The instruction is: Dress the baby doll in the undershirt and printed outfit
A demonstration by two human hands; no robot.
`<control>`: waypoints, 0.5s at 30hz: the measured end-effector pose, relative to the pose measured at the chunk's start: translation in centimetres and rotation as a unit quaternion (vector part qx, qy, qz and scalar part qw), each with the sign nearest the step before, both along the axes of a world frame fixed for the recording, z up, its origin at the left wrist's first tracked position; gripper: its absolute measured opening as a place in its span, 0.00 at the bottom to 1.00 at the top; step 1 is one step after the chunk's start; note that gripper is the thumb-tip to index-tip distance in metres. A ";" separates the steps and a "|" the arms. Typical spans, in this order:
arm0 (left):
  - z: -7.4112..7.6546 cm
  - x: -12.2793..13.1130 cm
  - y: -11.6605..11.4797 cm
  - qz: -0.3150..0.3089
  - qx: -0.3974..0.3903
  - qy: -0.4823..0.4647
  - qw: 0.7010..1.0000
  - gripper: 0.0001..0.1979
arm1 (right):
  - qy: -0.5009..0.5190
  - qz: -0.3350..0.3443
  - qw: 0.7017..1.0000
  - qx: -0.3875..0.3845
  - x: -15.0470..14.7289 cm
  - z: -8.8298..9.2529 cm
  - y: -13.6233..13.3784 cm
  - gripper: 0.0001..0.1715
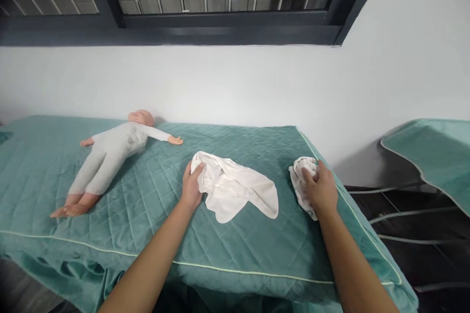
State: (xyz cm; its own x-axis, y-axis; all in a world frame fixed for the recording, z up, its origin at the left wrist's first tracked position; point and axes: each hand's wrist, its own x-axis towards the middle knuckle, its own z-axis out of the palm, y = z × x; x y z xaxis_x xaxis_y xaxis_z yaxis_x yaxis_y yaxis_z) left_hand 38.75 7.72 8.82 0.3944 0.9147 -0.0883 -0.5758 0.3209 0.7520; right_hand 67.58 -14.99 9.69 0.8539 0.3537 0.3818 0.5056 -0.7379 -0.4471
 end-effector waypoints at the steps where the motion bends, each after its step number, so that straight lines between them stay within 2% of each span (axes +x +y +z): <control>1: 0.0 -0.1 0.2 0.008 -0.004 0.003 1.000 0.26 | -0.007 0.002 1.000 0.022 -0.1 0.4 -0.1 0.39; 3: 0.3 -0.2 0.8 0.010 -0.011 0.027 1.000 0.25 | -0.013 0.004 0.998 0.067 -0.8 1.5 0.1 0.37; 5: 1.1 -0.4 1.8 -0.017 -0.006 0.080 0.997 0.23 | 0.012 0.027 0.992 0.121 -2.4 3.2 1.1 0.35; 7: 2.8 -0.8 2.9 -0.064 0.010 0.132 0.989 0.21 | 0.069 0.104 0.974 0.187 -5.0 5.2 2.8 0.35; 8: 4.1 -0.9 3.2 -0.087 0.028 0.148 0.985 0.20 | 0.105 0.178 0.959 0.195 -6.5 6.3 4.0 0.36; 9: 5.8 -1.1 3.4 -0.109 0.052 0.159 0.980 0.19 | 0.139 0.254 0.937 0.194 -8.1 7.5 5.2 0.36; 12: 12.1 -2.1 2.9 -0.171 0.235 0.203 0.935 0.19 | 0.206 0.434 0.864 0.152 -12.5 11.2 9.1 0.39; 14: 16.7 -3.2 1.8 -0.214 0.349 0.225 0.884 0.20 | 0.205 0.516 0.818 0.151 -14.6 14.0 11.1 0.36; 15: 18.8 -3.8 1.2 -0.218 0.402 0.251 0.853 0.20 | 0.210 0.559 0.791 0.138 -15.3 15.5 11.9 0.32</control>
State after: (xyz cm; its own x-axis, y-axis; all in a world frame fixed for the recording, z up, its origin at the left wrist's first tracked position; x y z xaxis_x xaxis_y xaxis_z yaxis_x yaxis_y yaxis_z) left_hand 34.91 8.89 27.66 0.8097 0.5352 0.2409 -0.0744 -0.3135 0.9467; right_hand 52.31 -3.11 25.17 0.1392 0.9294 0.3419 0.5380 0.2189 -0.8140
